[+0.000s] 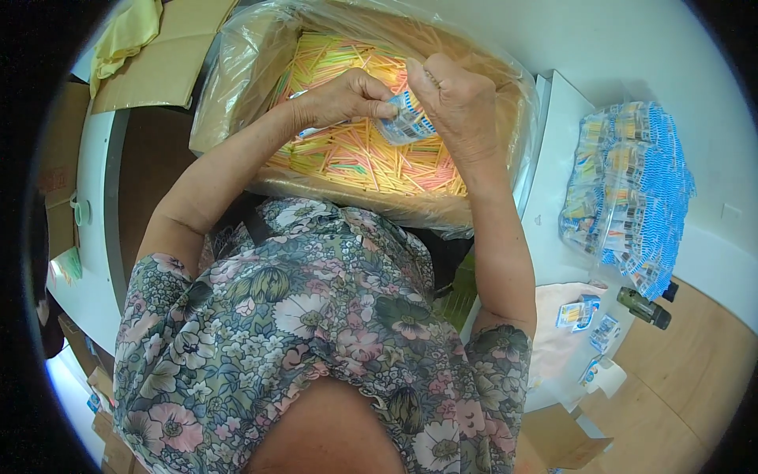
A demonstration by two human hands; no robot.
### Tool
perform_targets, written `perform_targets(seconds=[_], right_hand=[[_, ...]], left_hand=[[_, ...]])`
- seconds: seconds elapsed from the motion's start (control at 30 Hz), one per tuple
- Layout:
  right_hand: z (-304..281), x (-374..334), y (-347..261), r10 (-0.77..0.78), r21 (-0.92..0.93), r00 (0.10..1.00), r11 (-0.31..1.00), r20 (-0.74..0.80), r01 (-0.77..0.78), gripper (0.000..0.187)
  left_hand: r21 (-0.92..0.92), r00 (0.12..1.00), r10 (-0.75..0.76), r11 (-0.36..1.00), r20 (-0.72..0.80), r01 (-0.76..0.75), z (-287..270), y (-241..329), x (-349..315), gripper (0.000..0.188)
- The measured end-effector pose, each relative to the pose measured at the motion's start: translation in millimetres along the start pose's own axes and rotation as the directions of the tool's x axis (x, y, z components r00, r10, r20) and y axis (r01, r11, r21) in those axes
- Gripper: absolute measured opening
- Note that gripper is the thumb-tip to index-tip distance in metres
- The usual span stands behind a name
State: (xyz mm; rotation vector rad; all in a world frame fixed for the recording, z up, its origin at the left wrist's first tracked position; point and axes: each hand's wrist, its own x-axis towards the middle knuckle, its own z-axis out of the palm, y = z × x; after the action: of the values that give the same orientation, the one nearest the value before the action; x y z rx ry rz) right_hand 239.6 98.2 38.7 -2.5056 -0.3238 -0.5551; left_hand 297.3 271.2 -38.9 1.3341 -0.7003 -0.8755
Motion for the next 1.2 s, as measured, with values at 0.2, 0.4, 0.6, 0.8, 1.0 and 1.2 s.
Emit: perform_targets(seconds=[0.2, 0.4, 0.6, 0.8, 1.0, 1.2], right_hand=[[-3.5, 2.7, 4.8, 0.162, 0.154, 0.987, 0.975, 0.01, -0.162, 0.022], [-8.4, -10.0, 26.0, 0.342, 0.329, 0.939, 0.883, 0.033, -0.334, 0.018], [21.6, -30.9, -0.5, 0.233, 0.208, 0.964, 0.944, 0.125, -0.255, 0.023], [26.8, -30.5, -12.5, 0.357, 0.167, 0.93, 0.915, 0.083, -0.366, 0.024], [23.0, -34.4, -8.3, 0.425, 0.233, 0.905, 0.878, 0.026, -0.418, 0.019], [-11.2, -43.6, 12.1, 0.608, 0.566, 0.774, 0.58, 0.179, -0.586, 0.017]], left_hand=[[0.002, 0.999, 0.02, 1.0, -0.029, -0.02, -0.5, 1.7, -0.4, 0.022], [0.061, 1.0, -0.024, 0.998, 0.019, 0.023, -12.3, 6.5, -4.2, 0.024], [-0.083, 0.933, -0.02, 0.995, 0.359, 0.054, -1.8, 7.8, -7.2, 0.02], [-0.015, 0.982, 0.043, 0.999, 0.186, -0.041, 1.7, -2.5, -3.4, 0.016], [0.068, 0.984, 0.062, 0.995, 0.167, -0.074, 2.0, -4.5, 1.7, 0.015], [0.019, 0.998, 0.036, 0.999, -0.06, -0.035, -5.7, -6.1, -2.1, 0.011]])
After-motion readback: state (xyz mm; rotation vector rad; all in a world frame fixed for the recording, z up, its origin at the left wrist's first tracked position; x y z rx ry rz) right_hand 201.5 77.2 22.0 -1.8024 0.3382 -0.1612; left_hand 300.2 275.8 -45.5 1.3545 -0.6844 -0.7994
